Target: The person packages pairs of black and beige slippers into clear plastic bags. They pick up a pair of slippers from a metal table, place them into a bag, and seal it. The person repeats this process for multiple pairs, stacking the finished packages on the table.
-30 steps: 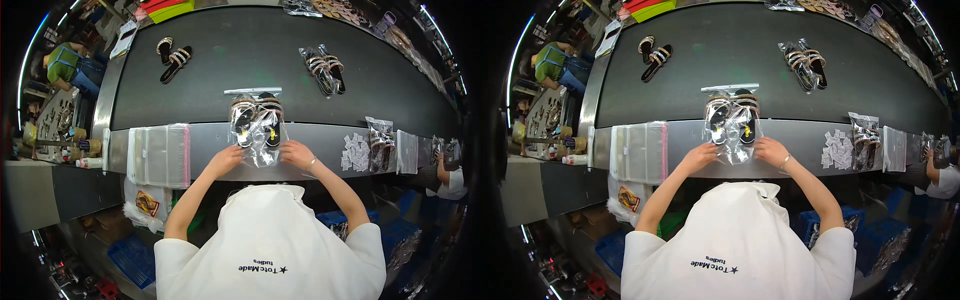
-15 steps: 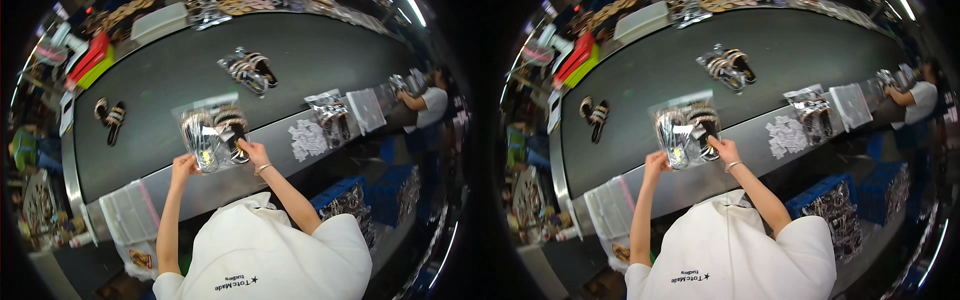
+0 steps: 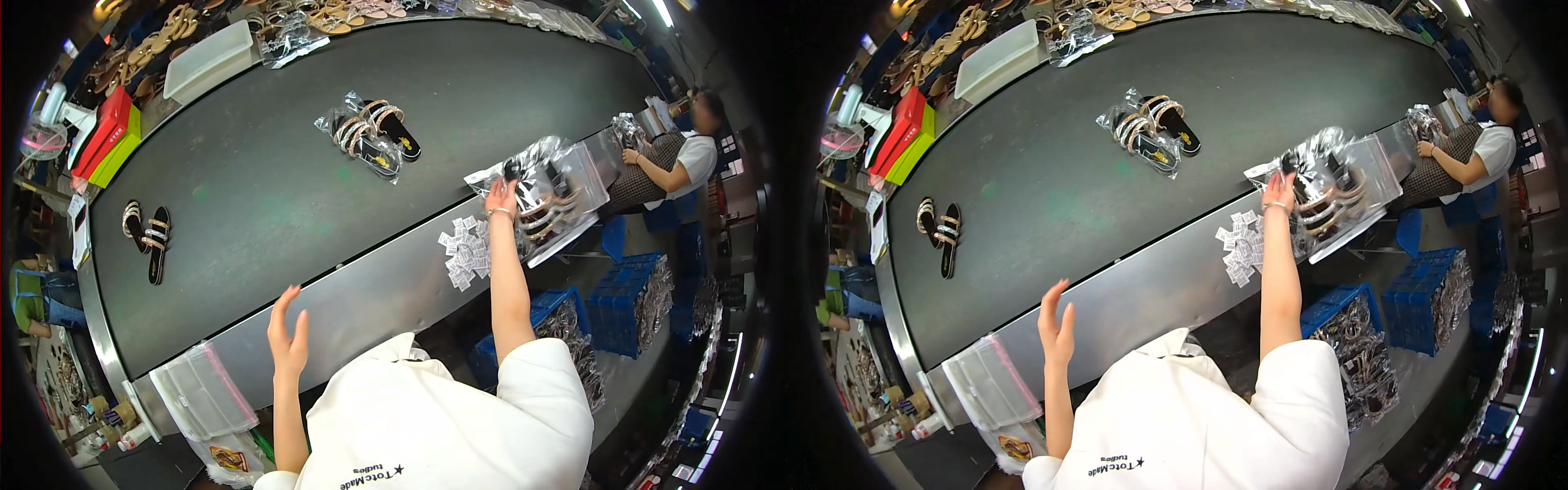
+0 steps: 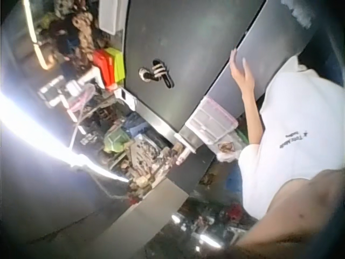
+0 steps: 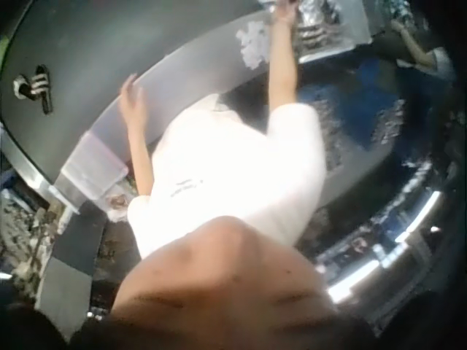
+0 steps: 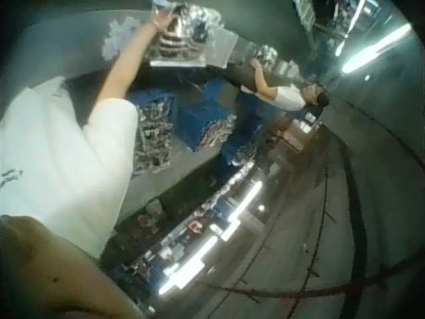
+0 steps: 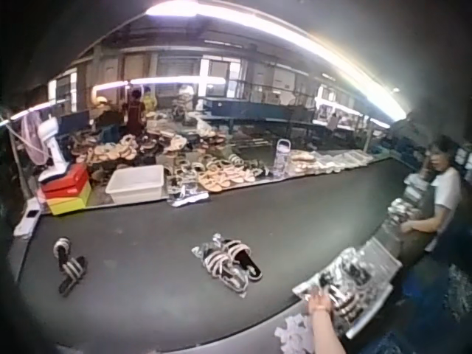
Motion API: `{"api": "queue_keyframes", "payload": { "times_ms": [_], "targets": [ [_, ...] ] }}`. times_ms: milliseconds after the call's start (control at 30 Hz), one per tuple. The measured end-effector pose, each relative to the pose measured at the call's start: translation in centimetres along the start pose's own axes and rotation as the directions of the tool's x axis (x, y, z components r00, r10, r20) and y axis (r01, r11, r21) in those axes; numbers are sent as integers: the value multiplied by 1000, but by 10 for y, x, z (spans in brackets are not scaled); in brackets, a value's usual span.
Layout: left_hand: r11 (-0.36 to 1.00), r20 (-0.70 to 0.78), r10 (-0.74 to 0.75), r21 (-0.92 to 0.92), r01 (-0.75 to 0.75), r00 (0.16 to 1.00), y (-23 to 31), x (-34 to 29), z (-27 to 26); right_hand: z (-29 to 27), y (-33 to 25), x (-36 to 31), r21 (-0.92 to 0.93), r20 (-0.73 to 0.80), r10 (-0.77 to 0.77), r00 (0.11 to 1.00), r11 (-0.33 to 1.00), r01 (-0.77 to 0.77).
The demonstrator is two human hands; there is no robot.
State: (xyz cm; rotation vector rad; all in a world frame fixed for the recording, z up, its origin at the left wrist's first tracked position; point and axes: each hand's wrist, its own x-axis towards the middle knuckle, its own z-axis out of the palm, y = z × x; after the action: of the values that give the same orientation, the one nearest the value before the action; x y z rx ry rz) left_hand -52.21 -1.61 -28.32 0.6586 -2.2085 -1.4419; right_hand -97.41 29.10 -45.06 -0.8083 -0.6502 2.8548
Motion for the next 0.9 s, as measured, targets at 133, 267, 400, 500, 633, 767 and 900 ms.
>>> {"api": "queue_keyframes", "payload": {
  "times_ms": [133,267,400,500,633,767,900],
  "targets": [
    [945,-142,-302,-172,277,943,-73,-49,-19,-32,6,40,120,-210,157,965,984,-134],
    [883,-228,-445,-273,382,866,-115,-79,-47,-32,5,29,108,-152,163,975,983,-147],
    [873,-268,-477,-260,414,837,-138,-79,-79,-34,-3,-1,-219,-89,268,959,934,-282],
    [875,-310,-477,-256,411,822,-158,-72,-108,-41,15,-60,-991,26,66,998,133,17],
    [916,-352,-398,-202,346,847,-192,-44,-146,-60,30,-98,-323,816,122,564,-714,622],
    [925,-350,-352,9,379,868,-223,16,-201,-108,34,-84,-554,694,81,715,-574,603],
    [816,-440,-218,407,410,871,-277,77,-265,-108,42,-109,-685,555,58,830,-533,496]
  ]
}}
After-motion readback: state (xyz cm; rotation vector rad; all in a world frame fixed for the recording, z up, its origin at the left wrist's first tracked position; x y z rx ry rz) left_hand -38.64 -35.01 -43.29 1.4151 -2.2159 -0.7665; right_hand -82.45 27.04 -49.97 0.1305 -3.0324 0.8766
